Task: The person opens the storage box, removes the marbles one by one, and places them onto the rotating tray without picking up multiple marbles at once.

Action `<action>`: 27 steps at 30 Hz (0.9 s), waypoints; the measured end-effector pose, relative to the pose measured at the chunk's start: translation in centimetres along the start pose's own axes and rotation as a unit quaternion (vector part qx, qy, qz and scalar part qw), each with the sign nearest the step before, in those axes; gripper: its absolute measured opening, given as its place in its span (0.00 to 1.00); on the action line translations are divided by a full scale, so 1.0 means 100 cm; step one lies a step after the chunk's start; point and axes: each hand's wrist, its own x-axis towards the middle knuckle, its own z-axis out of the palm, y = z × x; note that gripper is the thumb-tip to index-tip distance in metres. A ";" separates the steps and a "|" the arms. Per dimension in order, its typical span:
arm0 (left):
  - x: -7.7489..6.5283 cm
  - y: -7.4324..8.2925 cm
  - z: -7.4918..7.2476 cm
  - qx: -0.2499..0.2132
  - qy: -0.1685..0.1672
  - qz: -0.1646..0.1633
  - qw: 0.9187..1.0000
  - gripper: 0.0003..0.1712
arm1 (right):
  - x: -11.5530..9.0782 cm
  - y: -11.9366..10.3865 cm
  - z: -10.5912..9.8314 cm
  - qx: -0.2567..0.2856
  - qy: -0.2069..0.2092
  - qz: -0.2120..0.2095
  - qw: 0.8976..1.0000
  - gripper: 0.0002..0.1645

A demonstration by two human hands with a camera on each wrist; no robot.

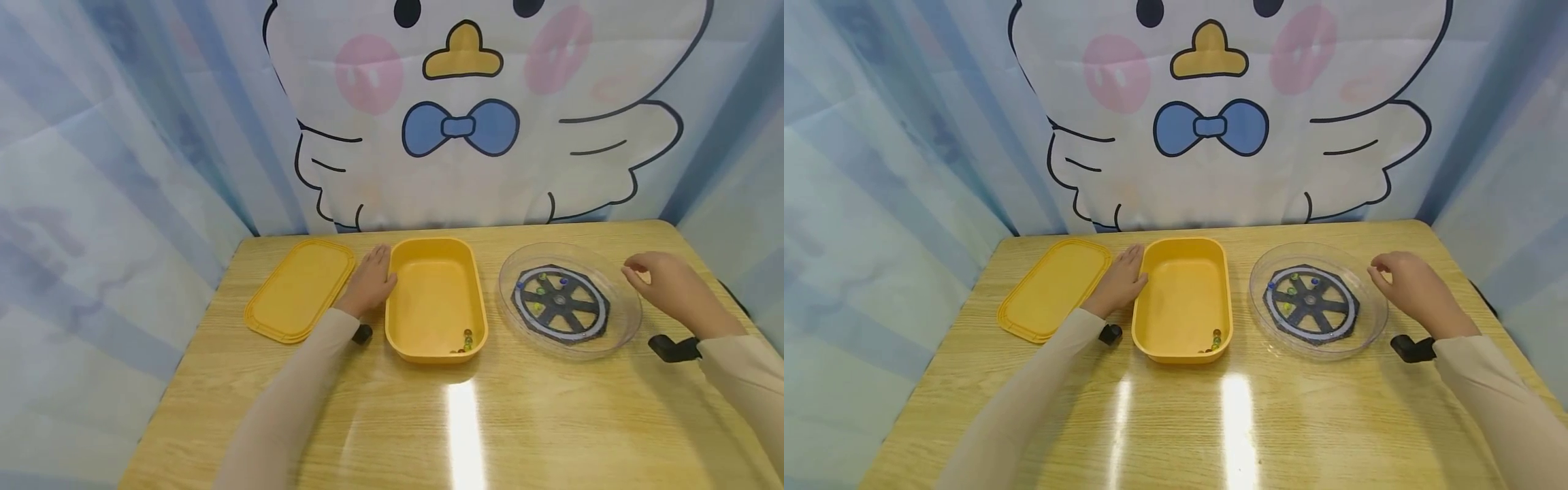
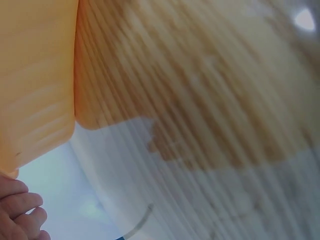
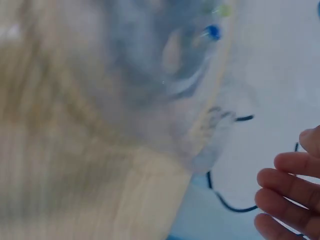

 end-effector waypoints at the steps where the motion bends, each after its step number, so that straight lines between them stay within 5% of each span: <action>1: 0.000 0.000 0.000 0.000 0.000 0.001 1.000 0.36 | -0.003 0.004 0.003 -0.019 0.011 -0.013 1.000 0.10; 9: -0.002 0.003 -0.007 0.028 0.009 0.015 0.999 0.37 | -0.017 0.026 0.027 -0.119 0.093 -0.107 0.983 0.09; 15: -0.013 0.028 -0.044 0.048 0.027 0.024 0.998 0.34 | -0.019 0.034 0.034 -0.131 0.086 -0.115 0.981 0.09; 17: -0.017 0.044 -0.057 0.013 0.025 0.032 0.999 0.32 | -0.019 0.036 0.035 -0.132 0.088 -0.118 0.980 0.08; 23: -0.019 0.093 -0.077 -0.125 -0.058 0.059 0.989 0.24 | -0.017 0.036 0.037 -0.130 0.104 -0.145 0.975 0.06; 27: -0.013 0.115 -0.069 -0.115 -0.121 0.104 0.980 0.20 | -0.018 0.037 0.038 -0.142 0.104 -0.164 0.971 0.07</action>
